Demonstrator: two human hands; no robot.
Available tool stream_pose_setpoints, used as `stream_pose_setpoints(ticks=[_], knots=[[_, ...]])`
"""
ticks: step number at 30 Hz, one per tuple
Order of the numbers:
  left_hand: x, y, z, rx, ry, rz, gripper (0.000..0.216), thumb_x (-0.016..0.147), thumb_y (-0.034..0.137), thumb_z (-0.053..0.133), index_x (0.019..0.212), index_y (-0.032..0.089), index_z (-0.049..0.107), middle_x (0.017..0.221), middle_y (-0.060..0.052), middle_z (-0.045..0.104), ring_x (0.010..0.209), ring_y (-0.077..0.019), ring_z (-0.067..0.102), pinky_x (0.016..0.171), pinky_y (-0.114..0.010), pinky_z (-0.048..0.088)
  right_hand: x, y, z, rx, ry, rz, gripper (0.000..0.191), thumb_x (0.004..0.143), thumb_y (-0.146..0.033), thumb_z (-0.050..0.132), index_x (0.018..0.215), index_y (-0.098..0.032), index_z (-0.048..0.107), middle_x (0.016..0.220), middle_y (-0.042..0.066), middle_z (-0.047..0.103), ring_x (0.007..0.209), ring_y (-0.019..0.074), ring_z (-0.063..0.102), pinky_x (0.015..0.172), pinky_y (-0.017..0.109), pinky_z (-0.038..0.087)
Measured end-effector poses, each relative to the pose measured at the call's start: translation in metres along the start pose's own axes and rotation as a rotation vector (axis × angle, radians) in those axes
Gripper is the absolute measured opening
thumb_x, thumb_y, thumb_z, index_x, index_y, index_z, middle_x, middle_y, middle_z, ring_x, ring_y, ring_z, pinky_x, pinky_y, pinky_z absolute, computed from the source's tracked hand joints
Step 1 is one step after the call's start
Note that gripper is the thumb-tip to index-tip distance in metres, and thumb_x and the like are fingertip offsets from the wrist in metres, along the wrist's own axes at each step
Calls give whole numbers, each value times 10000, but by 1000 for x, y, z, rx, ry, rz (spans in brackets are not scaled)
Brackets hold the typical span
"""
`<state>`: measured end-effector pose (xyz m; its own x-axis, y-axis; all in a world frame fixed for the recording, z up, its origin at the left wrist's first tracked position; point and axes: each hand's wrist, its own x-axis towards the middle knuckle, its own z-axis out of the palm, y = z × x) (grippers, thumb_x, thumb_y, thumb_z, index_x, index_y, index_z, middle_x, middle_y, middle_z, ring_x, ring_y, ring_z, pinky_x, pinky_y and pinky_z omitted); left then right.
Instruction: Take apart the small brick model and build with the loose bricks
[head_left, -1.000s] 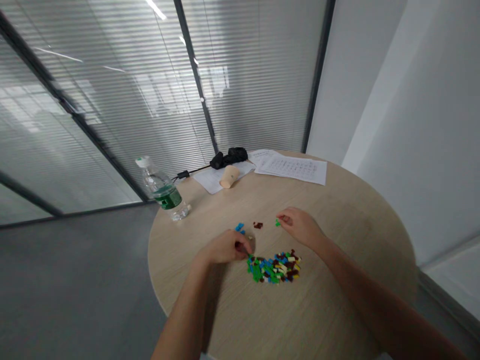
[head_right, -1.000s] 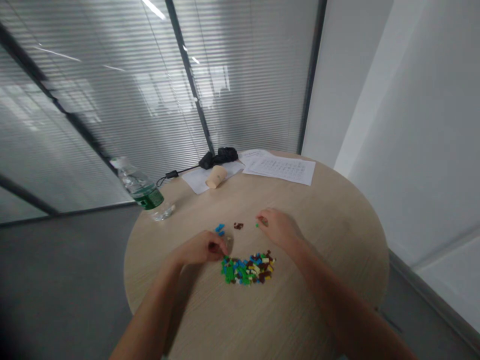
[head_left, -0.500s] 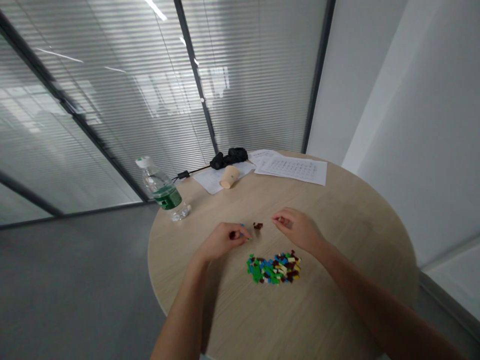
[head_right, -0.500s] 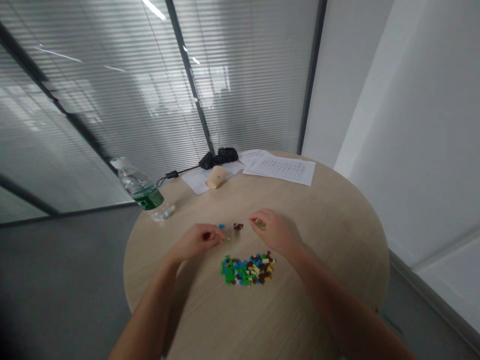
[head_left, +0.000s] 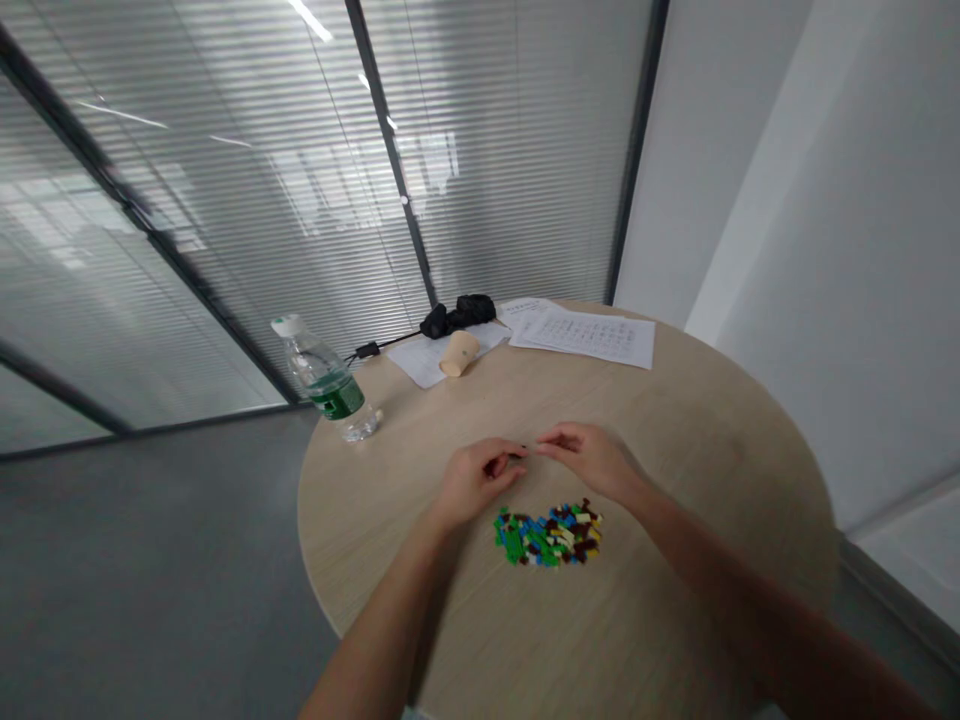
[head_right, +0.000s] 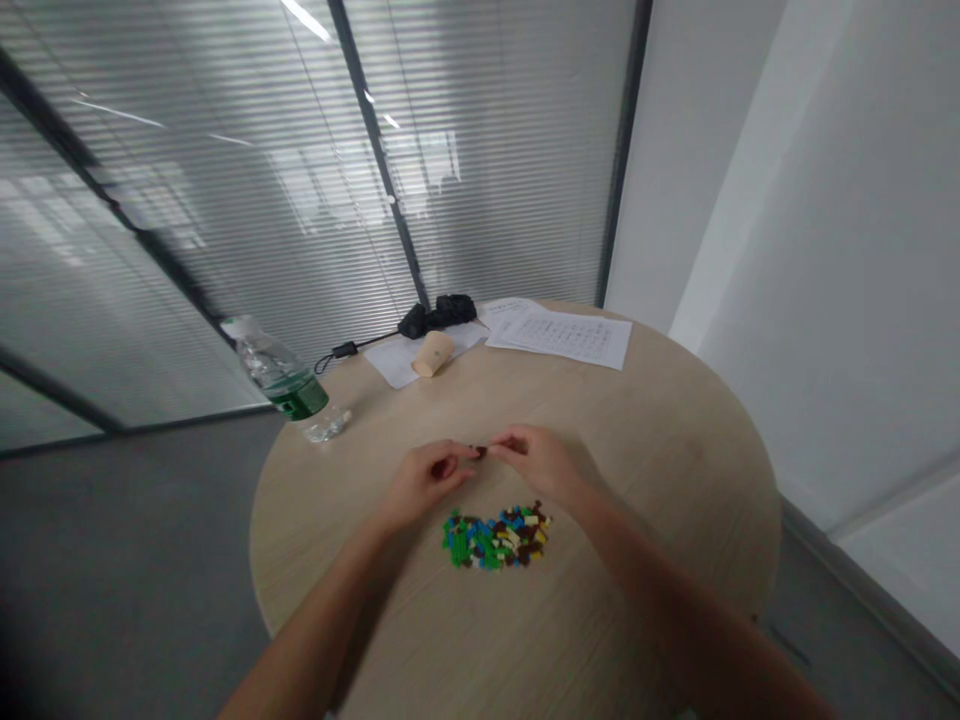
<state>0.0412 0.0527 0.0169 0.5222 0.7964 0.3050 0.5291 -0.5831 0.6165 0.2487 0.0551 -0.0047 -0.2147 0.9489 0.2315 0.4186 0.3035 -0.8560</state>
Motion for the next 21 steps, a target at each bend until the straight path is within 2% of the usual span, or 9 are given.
stream_pose_setpoints(ticks=[2, 4, 6, 16, 21], knots=[[-1, -2, -5, 4, -93, -32, 184, 777, 222, 588, 926, 163, 677, 636, 25, 530, 562, -83, 444, 548, -191, 340, 4, 7, -13, -253, 125, -48, 163, 801, -270, 597, 905, -190, 694, 893, 60, 704, 788, 170, 621, 719, 278, 458], [-2, -5, -9, -1, -208, -53, 157, 761, 177, 568, 867, 156, 681, 668, 15, 566, 571, -81, 455, 551, -190, 345, 6, 13, -23, -417, 145, -48, 146, 804, -230, 596, 890, -178, 701, 891, 76, 696, 775, 172, 615, 718, 279, 449], [-4, -9, -13, -29, -302, -77, 155, 748, 149, 547, 825, 145, 682, 671, 9, 586, 571, -80, 463, 551, -189, 351, 8, 18, -27, -498, 108, -43, 143, 815, -212, 585, 878, -172, 707, 893, 80, 689, 773, 171, 610, 717, 273, 444], [-8, -19, -20, -209, -516, -221, 167, 663, 108, 576, 781, 139, 689, 710, 6, 636, 624, -92, 528, 586, -193, 403, 10, 34, -18, -541, 0, -68, 196, 854, -252, 547, 913, -193, 724, 891, 65, 688, 788, 160, 605, 727, 250, 435], [-7, -19, -18, -167, -518, -221, 156, 663, 114, 594, 778, 130, 697, 694, 5, 633, 611, -91, 522, 599, -196, 408, 10, 33, -20, -530, 56, -72, 202, 856, -272, 541, 926, -207, 719, 903, 58, 685, 770, 154, 607, 711, 248, 440]])
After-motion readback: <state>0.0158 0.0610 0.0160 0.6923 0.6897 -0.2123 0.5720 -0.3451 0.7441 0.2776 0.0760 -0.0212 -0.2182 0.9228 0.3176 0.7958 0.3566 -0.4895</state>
